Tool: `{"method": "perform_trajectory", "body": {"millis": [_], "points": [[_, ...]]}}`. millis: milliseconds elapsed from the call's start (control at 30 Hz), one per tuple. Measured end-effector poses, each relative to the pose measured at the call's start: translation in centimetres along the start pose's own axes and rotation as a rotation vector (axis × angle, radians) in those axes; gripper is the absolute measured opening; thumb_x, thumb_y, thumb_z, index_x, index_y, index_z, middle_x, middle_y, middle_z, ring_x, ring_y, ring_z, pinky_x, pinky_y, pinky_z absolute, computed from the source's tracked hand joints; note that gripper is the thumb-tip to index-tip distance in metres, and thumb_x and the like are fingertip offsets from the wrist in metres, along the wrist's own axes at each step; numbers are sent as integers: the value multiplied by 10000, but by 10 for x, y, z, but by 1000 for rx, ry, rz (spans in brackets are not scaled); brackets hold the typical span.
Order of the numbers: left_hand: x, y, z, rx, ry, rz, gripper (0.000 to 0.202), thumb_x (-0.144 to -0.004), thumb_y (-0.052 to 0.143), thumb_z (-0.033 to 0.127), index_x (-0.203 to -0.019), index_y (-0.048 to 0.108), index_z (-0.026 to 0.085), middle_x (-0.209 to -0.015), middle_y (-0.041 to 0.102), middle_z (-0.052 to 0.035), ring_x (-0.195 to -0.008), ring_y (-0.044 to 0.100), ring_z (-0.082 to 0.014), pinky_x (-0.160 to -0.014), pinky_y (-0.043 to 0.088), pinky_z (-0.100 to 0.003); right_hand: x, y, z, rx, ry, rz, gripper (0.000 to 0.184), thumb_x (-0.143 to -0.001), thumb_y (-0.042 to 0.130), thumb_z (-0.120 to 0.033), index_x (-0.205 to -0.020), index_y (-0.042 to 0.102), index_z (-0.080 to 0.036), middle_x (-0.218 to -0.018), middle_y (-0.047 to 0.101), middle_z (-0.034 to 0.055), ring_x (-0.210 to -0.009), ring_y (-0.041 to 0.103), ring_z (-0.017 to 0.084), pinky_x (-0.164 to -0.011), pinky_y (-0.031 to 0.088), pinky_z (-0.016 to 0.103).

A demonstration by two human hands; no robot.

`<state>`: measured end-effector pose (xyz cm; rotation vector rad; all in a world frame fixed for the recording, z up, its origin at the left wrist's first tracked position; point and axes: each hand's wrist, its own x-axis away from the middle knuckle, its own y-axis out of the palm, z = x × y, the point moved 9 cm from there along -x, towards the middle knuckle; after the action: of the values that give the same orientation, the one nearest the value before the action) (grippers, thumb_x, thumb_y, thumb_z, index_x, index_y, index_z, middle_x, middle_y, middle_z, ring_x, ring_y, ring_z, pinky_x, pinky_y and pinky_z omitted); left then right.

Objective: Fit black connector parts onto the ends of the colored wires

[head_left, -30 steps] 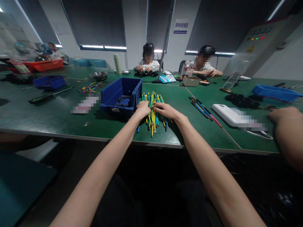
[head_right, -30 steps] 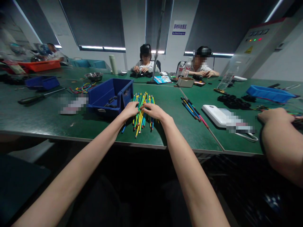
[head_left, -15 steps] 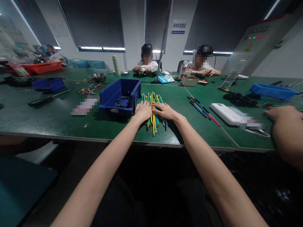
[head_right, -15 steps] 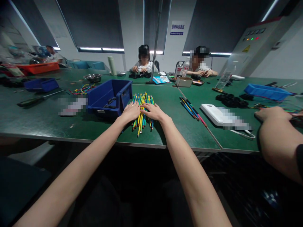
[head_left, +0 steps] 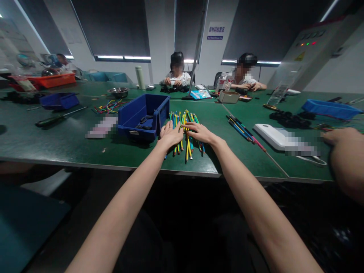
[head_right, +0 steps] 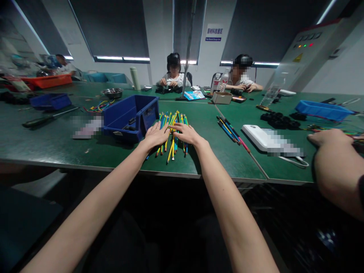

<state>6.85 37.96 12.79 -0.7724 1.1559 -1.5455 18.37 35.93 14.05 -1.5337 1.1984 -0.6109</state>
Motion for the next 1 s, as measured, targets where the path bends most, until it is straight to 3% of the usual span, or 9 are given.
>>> {"method": "perform_trajectory", "body": {"millis": [200, 333, 533, 733, 867, 1000], "points": [[-3, -5, -2, -13, 11, 99, 543, -913, 285, 304, -1426, 395, 164, -1532, 308, -133, -1426, 256, -248, -1149, 203, -393, 2, -5, -6, 2, -17, 24, 426, -923, 422, -342, -1332, 537, -299, -1437, 458, 35, -1319, 415, 269, -1107, 284, 530], [-5, -9, -4, -3, 0, 147, 503, -894, 293, 242, -1362, 472, 187, -1473, 418, -107, -1387, 333, -226, -1134, 245, -384, 2, -4, -5, -22, -26, 28, 442, -919, 421, -341, -1350, 509, -296, -1433, 465, 42, -1320, 412, 272, -1094, 287, 556], [-9, -1, -4, 13, 38, 93, 502, -927, 264, 361, -1368, 485, 275, -1503, 376, -77, -1415, 267, -280, -1135, 217, -460, -1, 3, 5, -51, 3, 5, 507, -931, 388, -373, -1435, 382, -322, -1486, 396, 29, -1372, 342, 249, -1116, 220, 573], [-10, 2, -5, 16, 54, 102, 508, -909, 349, 330, -1406, 434, 269, -1521, 345, -70, -1419, 257, -260, -1144, 210, -416, -5, 8, 7, -19, 1, -32, 453, -948, 346, -458, -1353, 495, -321, -1499, 373, 31, -1389, 314, 229, -1120, 199, 568], [-13, -9, -7, 161, -7, 136, 550, -903, 371, 276, -1450, 352, 235, -1524, 335, -88, -1424, 252, -253, -1150, 217, -416, -3, 5, 4, -30, -7, -20, 448, -945, 358, -491, -1329, 514, -320, -1480, 402, 39, -1378, 335, 229, -1111, 218, 571], [-16, -22, -17, 321, -122, 237, 500, -912, 326, 225, -1406, 401, 189, -1479, 415, -85, -1396, 322, -198, -1150, 239, -350, -3, 5, 5, -43, -8, -25, 465, -934, 372, -517, -1342, 498, -333, -1505, 362, 42, -1398, 299, 245, -1111, 181, 601]]}}
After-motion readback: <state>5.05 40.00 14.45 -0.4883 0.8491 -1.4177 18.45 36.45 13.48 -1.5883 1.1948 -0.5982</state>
